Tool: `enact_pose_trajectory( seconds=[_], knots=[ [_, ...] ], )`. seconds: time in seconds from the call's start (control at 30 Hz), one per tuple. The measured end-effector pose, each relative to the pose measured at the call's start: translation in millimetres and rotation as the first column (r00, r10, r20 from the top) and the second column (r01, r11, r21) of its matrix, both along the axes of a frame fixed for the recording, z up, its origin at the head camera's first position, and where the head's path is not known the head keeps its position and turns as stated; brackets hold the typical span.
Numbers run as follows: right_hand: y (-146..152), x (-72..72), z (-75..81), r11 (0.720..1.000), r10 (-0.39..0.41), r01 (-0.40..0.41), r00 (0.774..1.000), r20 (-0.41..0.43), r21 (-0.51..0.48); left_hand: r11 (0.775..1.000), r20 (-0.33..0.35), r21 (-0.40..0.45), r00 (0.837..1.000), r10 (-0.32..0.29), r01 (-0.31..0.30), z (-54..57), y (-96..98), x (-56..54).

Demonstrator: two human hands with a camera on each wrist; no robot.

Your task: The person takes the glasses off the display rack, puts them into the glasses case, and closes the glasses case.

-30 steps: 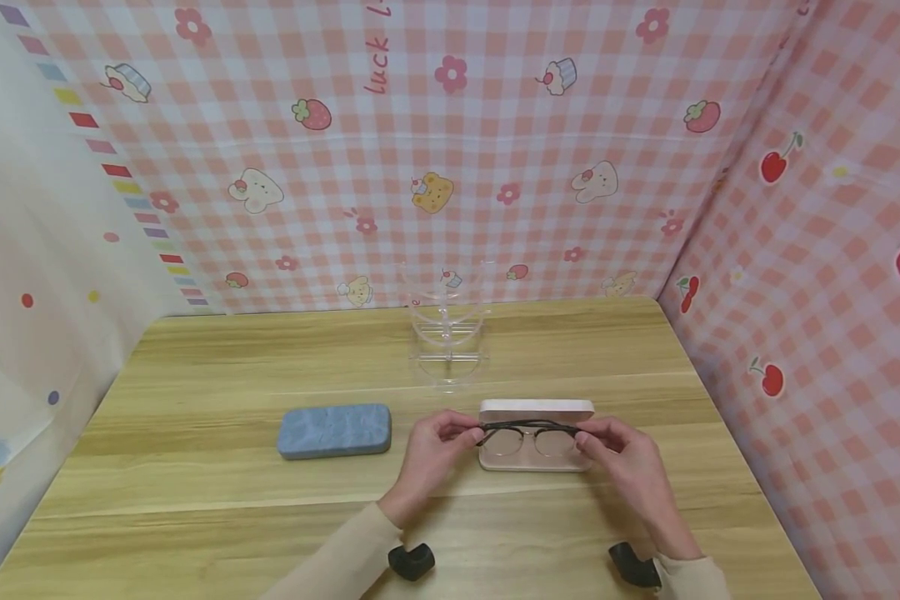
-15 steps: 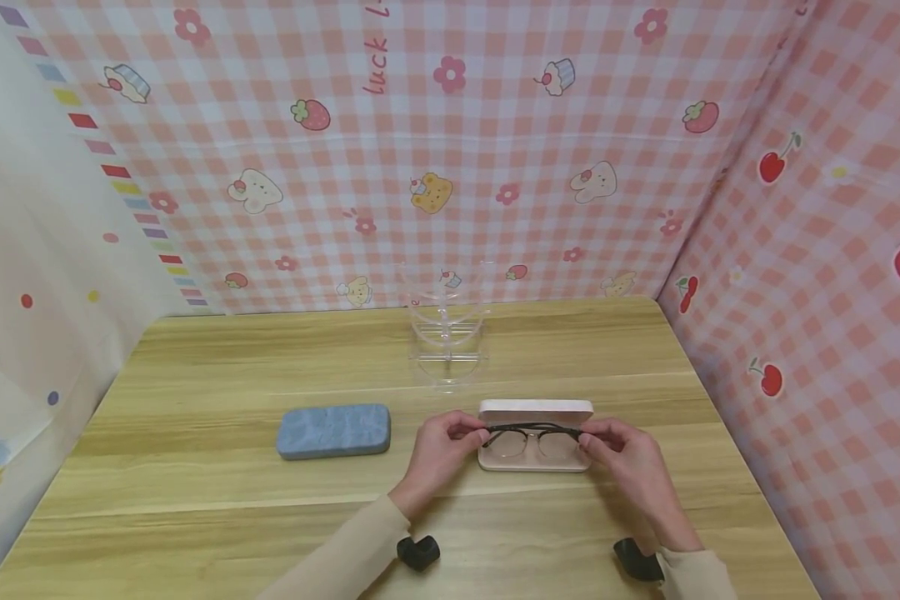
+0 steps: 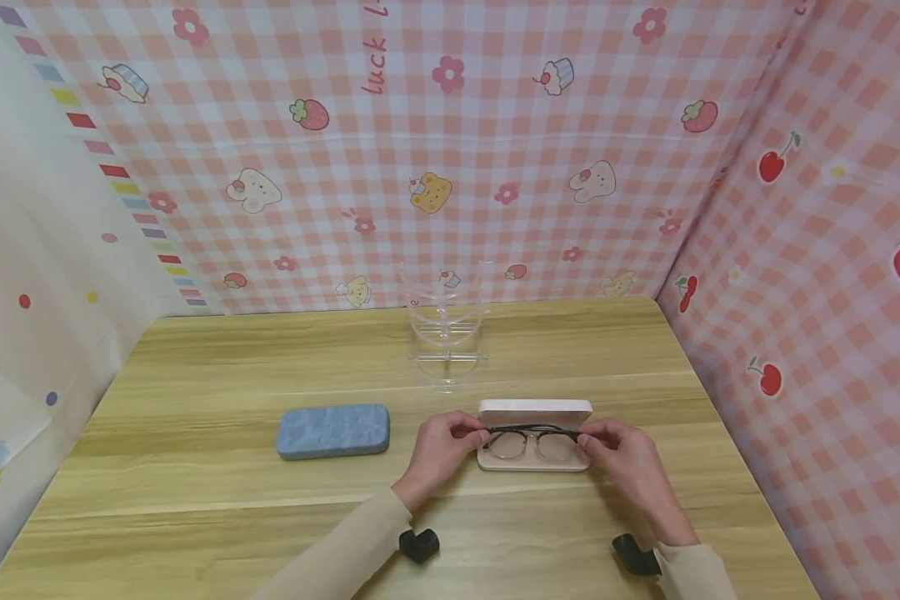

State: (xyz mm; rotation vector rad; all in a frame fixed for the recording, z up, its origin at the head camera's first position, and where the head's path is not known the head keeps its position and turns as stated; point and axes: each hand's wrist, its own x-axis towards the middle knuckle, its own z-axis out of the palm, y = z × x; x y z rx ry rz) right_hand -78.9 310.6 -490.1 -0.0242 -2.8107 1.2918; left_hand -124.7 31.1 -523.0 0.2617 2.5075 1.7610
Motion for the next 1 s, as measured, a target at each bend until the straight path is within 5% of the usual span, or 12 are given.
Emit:
enact_pose_trajectory(
  seconds=[0.6, 0.83, 1.0],
  knots=[
    [-2, -3.8, -4.2, 0.999, 0.01, -0.012, 0.999, 0.038, 0.041, 0.998, -0.09, -0.063, 0.996, -0.005, 0.0, -3.0, -1.7, -1.9],
    [1, -2.8, -4.3, 0.999, 0.002, -0.003, 1.0, 0.02, 0.036, 0.999, -0.037, -0.045, 0.999, -0.007, 0.006, -1.2, -3.7, -2.0],
    [9, 0.5, 3.2, 0.998, -0.069, 0.069, 0.997, 0.039, 0.001, 0.999, 0.043, 0.012, 0.998, 0.044, -0.044, -1.2, -8.6, -5.1]
  ],
)
